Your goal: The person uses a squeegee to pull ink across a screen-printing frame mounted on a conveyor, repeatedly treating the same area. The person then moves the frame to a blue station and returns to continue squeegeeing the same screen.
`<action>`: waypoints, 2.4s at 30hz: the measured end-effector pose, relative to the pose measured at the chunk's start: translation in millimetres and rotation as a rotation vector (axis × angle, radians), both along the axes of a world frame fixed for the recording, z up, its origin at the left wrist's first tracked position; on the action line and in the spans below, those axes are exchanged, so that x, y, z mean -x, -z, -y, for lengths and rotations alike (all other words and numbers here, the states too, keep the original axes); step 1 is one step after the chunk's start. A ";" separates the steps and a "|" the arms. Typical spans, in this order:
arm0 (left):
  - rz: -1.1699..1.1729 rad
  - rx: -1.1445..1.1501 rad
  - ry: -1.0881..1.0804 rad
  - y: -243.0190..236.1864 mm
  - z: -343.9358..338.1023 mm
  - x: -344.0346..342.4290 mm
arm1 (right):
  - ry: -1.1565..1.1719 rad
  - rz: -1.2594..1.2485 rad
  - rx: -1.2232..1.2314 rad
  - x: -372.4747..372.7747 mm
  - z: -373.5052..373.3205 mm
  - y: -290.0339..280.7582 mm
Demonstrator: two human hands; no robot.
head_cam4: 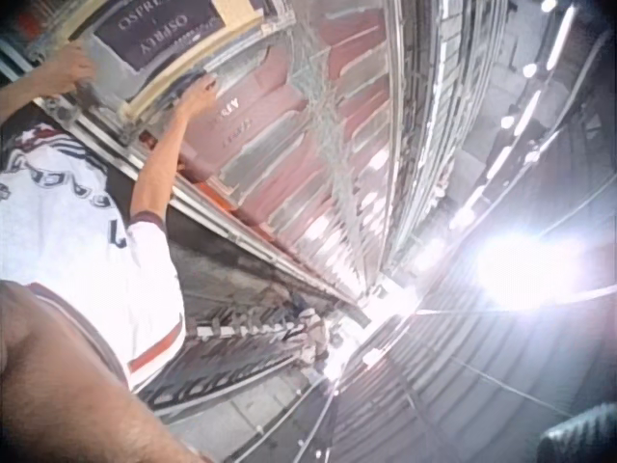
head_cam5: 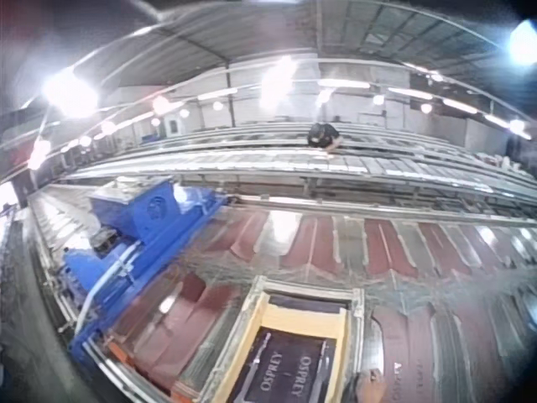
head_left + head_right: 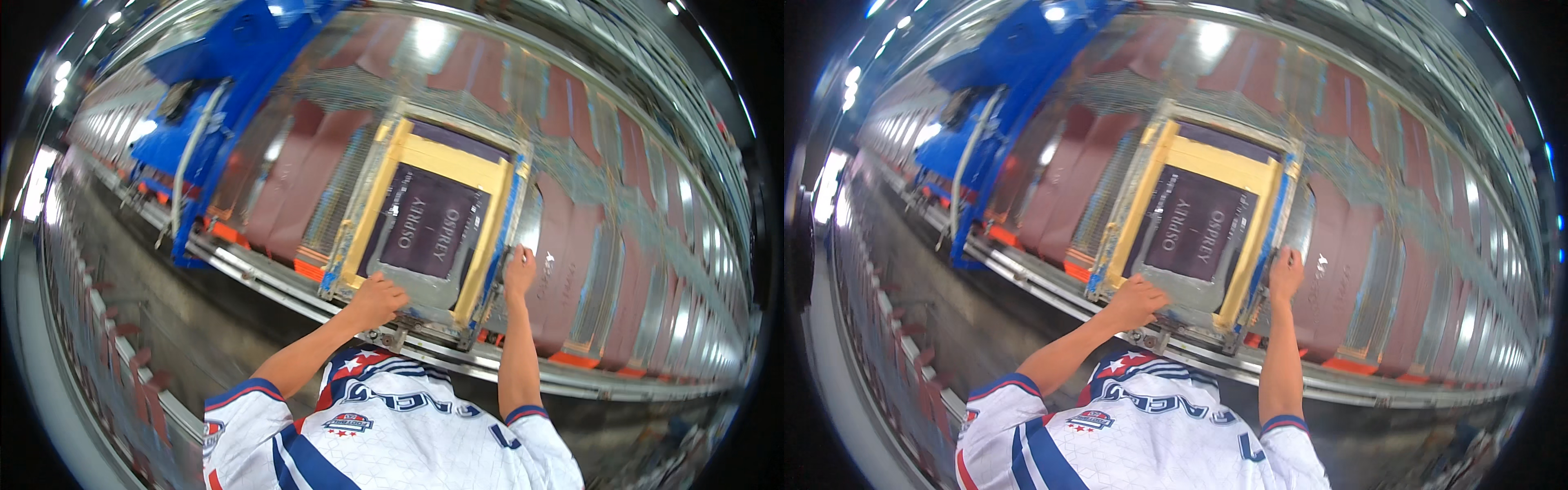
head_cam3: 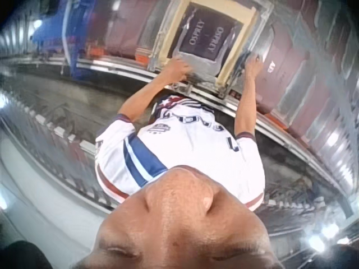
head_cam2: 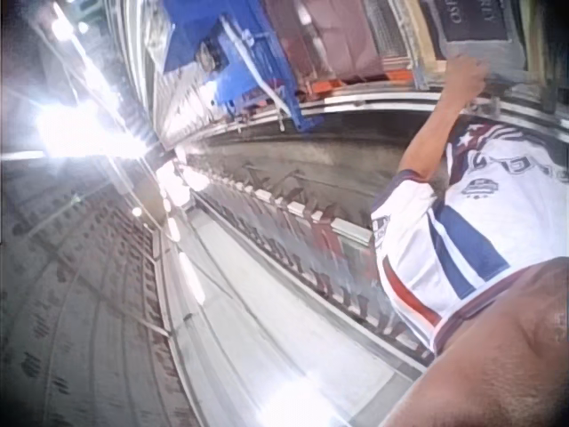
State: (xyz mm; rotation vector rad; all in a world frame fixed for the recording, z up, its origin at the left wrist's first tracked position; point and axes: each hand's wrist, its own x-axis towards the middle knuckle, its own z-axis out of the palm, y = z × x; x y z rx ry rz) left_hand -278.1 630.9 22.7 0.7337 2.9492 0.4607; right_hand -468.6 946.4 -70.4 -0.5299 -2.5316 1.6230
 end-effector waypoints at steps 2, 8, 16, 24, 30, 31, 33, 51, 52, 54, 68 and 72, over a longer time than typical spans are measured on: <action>0.057 0.002 -0.016 -6.6 4.5 9.1 | 0.007 0.030 -0.032 1.0 5.3 4.0; 0.041 0.037 -0.009 -15.7 29.3 114.2 | -0.162 0.286 -0.401 10.5 9.9 -67.1; -0.026 -0.118 0.012 -29.3 51.7 282.9 | -0.792 -0.198 -0.216 102.1 74.0 -135.6; -0.126 -0.138 -0.079 1.6 50.9 295.4 | -0.940 -0.083 -0.719 135.1 132.8 -106.5; -0.091 -0.118 -0.068 8.3 31.3 121.4 | -0.950 -0.218 -0.713 -37.4 107.7 -91.6; -0.065 -0.143 -0.049 5.7 27.2 96.0 | -0.941 -0.238 -0.673 -64.0 105.0 -100.3; 0.019 -0.122 -0.021 -3.6 23.3 80.6 | -0.960 -0.176 -0.634 -87.5 98.8 -112.4; -0.017 -0.106 -0.061 -6.0 52.7 295.0 | -0.923 0.006 -0.736 127.0 137.7 -110.6; -0.028 -0.122 -0.050 -3.0 52.1 277.1 | -0.916 -0.030 -0.722 108.2 135.1 -107.5; -0.038 -0.106 -0.016 -0.7 46.8 229.3 | -0.921 -0.127 -0.704 59.7 126.8 -106.5; -0.080 -0.114 0.017 -12.4 43.4 220.9 | -0.977 -0.122 -0.764 55.5 117.2 -104.8; -0.077 -0.043 -0.025 -13.4 50.8 307.6 | -0.950 -0.105 -0.763 144.6 125.1 -100.8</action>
